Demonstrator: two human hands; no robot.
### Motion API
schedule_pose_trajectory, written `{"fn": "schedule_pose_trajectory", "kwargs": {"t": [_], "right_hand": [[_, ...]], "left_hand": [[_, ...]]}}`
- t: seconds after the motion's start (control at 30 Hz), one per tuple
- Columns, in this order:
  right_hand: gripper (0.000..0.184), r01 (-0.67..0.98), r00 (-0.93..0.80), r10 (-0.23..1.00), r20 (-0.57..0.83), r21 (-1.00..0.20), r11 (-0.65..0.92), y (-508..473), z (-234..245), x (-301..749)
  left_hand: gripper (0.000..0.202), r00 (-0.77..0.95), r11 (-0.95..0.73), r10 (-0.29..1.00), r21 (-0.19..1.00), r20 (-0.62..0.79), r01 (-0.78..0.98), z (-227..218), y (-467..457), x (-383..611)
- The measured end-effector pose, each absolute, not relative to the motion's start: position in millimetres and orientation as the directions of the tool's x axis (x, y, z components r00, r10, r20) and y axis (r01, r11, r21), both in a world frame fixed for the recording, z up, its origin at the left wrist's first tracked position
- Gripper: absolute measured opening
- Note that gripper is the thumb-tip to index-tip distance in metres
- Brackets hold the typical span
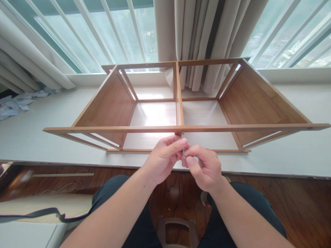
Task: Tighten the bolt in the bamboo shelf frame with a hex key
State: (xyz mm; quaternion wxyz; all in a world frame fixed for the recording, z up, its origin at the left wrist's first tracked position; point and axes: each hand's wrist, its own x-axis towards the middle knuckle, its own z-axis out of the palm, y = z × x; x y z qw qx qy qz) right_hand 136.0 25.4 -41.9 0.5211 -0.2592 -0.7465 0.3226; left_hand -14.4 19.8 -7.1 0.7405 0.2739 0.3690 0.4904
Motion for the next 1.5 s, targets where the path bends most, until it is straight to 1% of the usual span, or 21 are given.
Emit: {"fn": "schedule_pose_trajectory", "kwargs": {"t": [0.13,0.3,0.4,0.57,0.77,1.1,1.3,1.5], "right_hand": [[0.013,0.019,-0.302,0.741,0.6,-0.773,0.634,26,-44,137],[0.019,-0.014,-0.266,0.736,0.623,-0.766,0.643,27,-42,137],[0.021,0.024,-0.244,0.717,0.653,-0.735,0.678,27,-39,135],[0.022,0.108,-0.201,0.67,0.715,-0.664,0.74,28,-34,130],[0.025,0.19,-0.169,0.639,0.751,-0.611,0.768,26,-31,127],[0.026,0.234,-0.148,0.665,0.732,-0.628,0.742,25,-30,123],[0.028,0.197,-0.138,0.705,0.695,-0.679,0.708,24,-29,123],[0.027,0.176,-0.137,0.717,0.683,-0.696,0.696,24,-30,122]], "left_hand": [[0.032,0.235,0.375,0.927,0.767,-0.293,-0.52,-6,18,-14],[0.031,0.215,0.357,0.934,0.785,-0.285,-0.507,-5,15,-14],[0.03,0.208,0.353,0.935,0.796,-0.286,-0.492,-5,15,-14],[0.032,0.246,0.357,0.932,0.796,-0.268,-0.489,-3,17,-14],[0.032,0.247,0.356,0.932,0.791,-0.265,-0.498,0,17,-14],[0.032,0.26,0.339,0.937,0.793,-0.235,-0.506,-1,18,-15],[0.032,0.247,0.338,0.938,0.794,-0.242,-0.505,-2,19,-15],[0.031,0.247,0.354,0.933,0.783,-0.26,-0.512,-5,19,-15]]}}
